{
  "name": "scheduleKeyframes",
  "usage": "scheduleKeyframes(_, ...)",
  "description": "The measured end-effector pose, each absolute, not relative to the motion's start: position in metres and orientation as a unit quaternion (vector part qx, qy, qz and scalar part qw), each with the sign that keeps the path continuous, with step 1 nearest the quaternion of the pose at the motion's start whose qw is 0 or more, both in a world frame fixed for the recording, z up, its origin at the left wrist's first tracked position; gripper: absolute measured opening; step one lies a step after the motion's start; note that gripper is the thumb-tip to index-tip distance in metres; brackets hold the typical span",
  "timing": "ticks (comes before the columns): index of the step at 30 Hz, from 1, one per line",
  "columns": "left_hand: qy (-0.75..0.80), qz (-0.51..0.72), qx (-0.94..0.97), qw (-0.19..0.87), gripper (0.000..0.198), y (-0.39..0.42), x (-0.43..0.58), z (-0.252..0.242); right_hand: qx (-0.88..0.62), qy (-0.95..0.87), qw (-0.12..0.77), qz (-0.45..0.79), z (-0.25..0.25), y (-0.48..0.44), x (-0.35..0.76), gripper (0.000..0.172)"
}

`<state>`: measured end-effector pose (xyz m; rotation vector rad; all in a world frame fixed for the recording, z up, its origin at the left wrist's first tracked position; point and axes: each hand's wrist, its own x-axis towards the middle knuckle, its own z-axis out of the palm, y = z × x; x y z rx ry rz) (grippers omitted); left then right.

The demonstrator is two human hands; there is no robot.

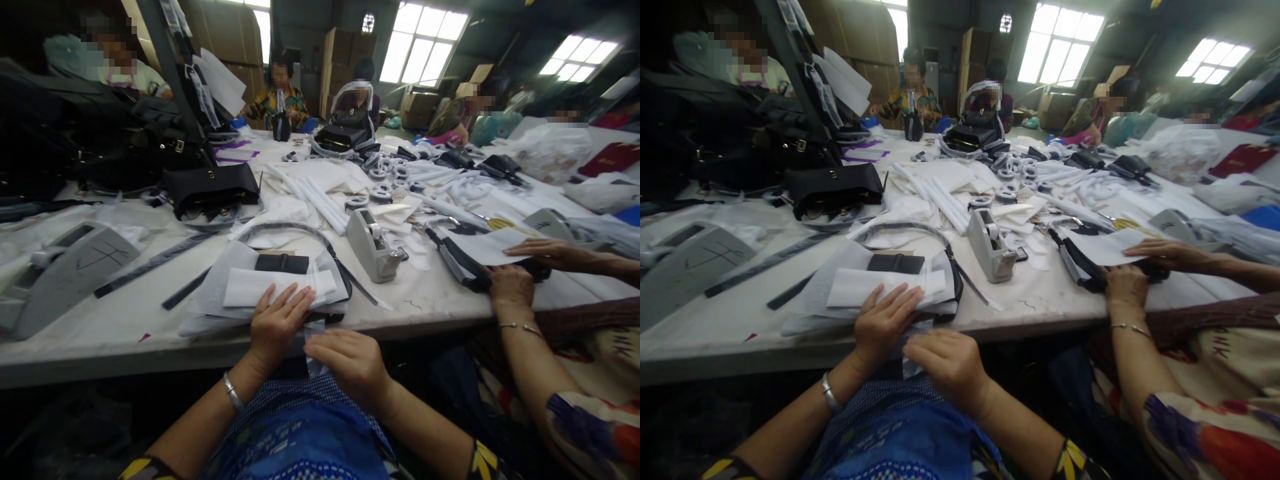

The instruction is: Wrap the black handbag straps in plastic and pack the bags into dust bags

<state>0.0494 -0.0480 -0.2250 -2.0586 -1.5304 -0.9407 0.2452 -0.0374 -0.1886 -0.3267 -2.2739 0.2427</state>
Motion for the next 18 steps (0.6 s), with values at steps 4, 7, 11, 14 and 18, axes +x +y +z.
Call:
scheduleKeyframes(4, -0.544, -0.347, -0.737, 0.204, 0.033, -0.048, 0.049, -0.227, -0.15, -0.904, 0.392, 0.083, -0.169, -0.002, 0.232, 0.031)
scheduleKeyframes(7, -0.544, -0.36, -0.731, 0.199, 0.026, -0.049, 0.05, -0.227, -0.184, -0.898, 0.388, 0.093, -0.167, 0.022, 0.22, 0.034)
scheduleKeyframes(11, -0.545, -0.376, -0.727, 0.183, 0.018, -0.049, 0.051, -0.226, -0.261, -0.889, 0.352, 0.134, -0.171, 0.04, 0.21, 0.032)
scheduleKeyframes(14, -0.538, -0.379, -0.735, 0.165, 0.023, -0.049, 0.049, -0.225, -0.345, -0.871, 0.292, 0.195, -0.171, 0.046, 0.208, 0.024)
scheduleKeyframes(18, -0.522, -0.39, -0.746, 0.138, 0.029, -0.051, 0.045, -0.222, -0.418, -0.841, 0.221, 0.262, -0.167, 0.054, 0.207, 0.004)
